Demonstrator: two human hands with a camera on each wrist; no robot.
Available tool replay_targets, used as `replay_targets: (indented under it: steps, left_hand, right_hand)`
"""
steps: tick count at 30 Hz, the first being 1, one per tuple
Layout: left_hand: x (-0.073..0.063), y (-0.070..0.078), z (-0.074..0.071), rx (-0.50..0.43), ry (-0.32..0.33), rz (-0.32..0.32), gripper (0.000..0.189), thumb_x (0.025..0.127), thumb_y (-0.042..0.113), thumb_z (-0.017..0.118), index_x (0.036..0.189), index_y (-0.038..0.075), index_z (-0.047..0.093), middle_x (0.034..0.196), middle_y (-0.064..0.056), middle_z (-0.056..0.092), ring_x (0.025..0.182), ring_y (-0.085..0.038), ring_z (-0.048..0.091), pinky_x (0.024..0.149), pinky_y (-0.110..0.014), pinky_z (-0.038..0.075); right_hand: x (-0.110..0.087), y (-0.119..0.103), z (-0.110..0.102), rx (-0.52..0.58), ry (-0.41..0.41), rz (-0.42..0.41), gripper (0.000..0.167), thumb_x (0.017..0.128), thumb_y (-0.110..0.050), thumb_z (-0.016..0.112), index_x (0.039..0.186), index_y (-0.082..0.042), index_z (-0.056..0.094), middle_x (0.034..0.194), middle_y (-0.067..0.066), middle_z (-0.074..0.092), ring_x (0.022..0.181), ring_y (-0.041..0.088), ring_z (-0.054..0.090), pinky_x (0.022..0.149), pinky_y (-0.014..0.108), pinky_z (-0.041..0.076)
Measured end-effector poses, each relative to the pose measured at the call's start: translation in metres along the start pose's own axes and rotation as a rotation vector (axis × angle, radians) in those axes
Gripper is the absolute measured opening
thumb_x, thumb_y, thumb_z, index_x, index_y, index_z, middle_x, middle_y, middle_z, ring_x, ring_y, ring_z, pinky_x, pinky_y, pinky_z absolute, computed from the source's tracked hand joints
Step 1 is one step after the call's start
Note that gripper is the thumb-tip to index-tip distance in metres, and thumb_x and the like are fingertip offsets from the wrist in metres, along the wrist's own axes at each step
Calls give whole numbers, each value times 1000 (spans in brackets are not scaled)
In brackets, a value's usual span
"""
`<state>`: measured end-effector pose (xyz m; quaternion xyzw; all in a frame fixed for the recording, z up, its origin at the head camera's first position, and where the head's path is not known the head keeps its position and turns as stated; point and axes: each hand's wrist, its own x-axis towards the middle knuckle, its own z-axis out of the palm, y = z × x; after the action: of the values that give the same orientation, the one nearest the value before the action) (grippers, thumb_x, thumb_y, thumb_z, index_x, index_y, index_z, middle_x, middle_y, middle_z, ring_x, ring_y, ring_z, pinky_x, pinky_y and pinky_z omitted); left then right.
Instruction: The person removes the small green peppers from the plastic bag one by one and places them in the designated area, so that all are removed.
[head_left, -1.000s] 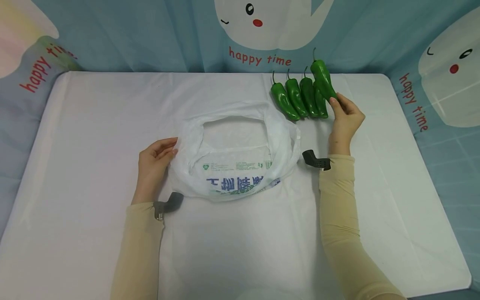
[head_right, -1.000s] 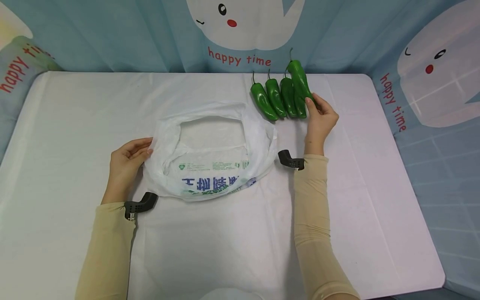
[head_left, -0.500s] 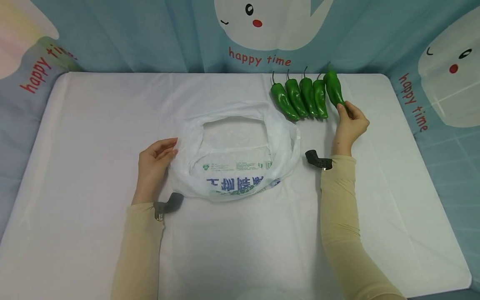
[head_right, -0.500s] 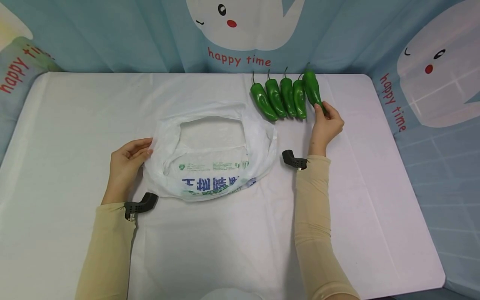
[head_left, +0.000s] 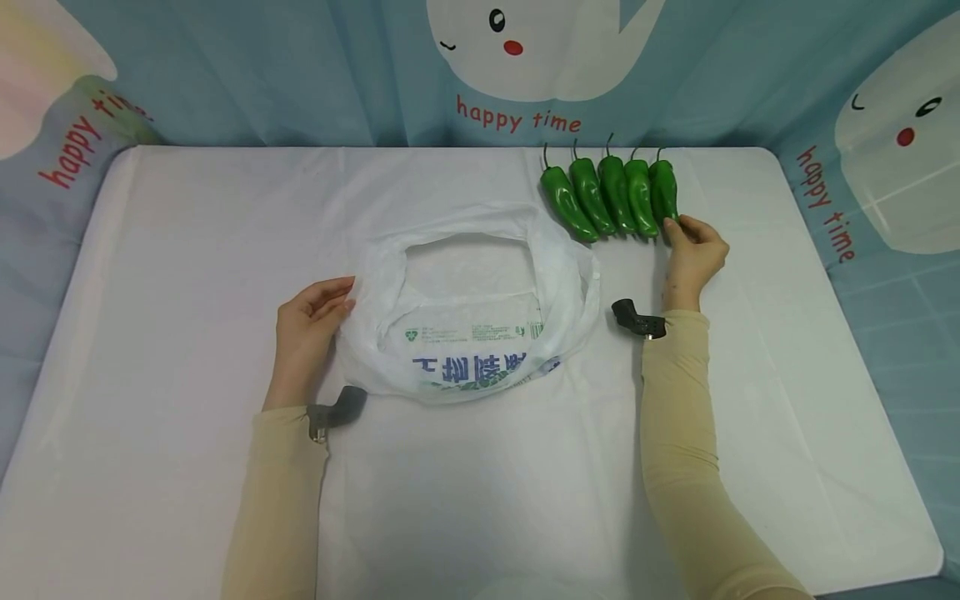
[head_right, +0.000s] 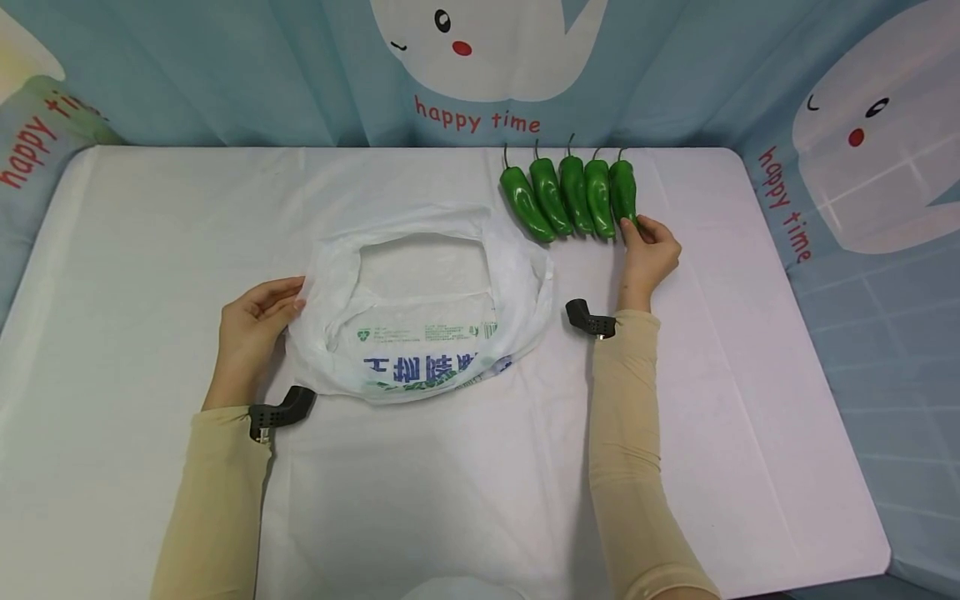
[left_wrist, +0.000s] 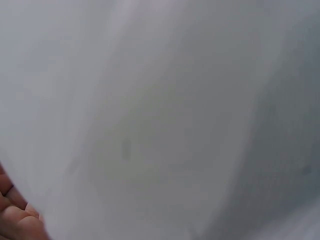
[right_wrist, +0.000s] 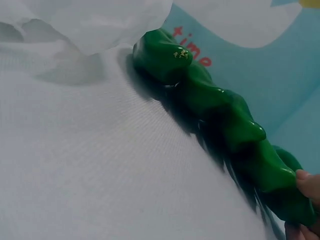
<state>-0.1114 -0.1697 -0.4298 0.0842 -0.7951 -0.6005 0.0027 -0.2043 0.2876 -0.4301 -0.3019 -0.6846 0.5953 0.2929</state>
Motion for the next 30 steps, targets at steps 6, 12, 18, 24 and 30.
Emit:
replay_targets:
  steps: [6, 12, 18, 24, 30]
  left_hand:
    - [0, 0, 0, -1, -3, 1, 32, 90, 2, 61, 122, -4, 60, 121, -15, 61, 98, -3, 60, 84, -12, 47]
    - [0, 0, 0, 3, -3, -1, 32, 90, 2, 61, 122, -3, 60, 120, -15, 61, 99, -3, 61, 85, -12, 47]
    - [-1, -1, 0, 3, -5, -6, 32, 90, 2, 61, 122, -3, 60, 119, -16, 61, 97, -2, 60, 84, -11, 47]
    - [-1, 0, 0, -3, -5, -1, 32, 91, 3, 61, 122, -3, 60, 119, -16, 61, 98, -3, 60, 84, -12, 47]
    - [0, 0, 0, -2, -6, -6, 32, 91, 2, 61, 122, -3, 60, 120, -16, 60, 100, -4, 60, 84, -12, 47]
  right_hand:
    - [0, 4, 1, -20, -53, -23, 28, 80, -7, 75, 105, 3, 69, 101, 7, 64, 92, 12, 60, 83, 21, 49]
    - [1, 4, 1, 52, -153, -25, 36, 86, 3, 64, 122, 4, 59, 126, 17, 56, 116, 18, 54, 94, 18, 44]
    - [0, 5, 2, 1, -196, -79, 32, 87, 3, 63, 119, 3, 62, 125, 16, 59, 114, 17, 56, 94, 18, 44]
    - [-1, 5, 3, -12, -214, -110, 32, 86, 3, 65, 117, 2, 64, 123, 16, 60, 112, 18, 57, 94, 21, 45]
    - [-1, 5, 2, -4, -238, -99, 32, 86, 3, 65, 117, 1, 64, 122, 15, 60, 109, 19, 57, 93, 21, 46]
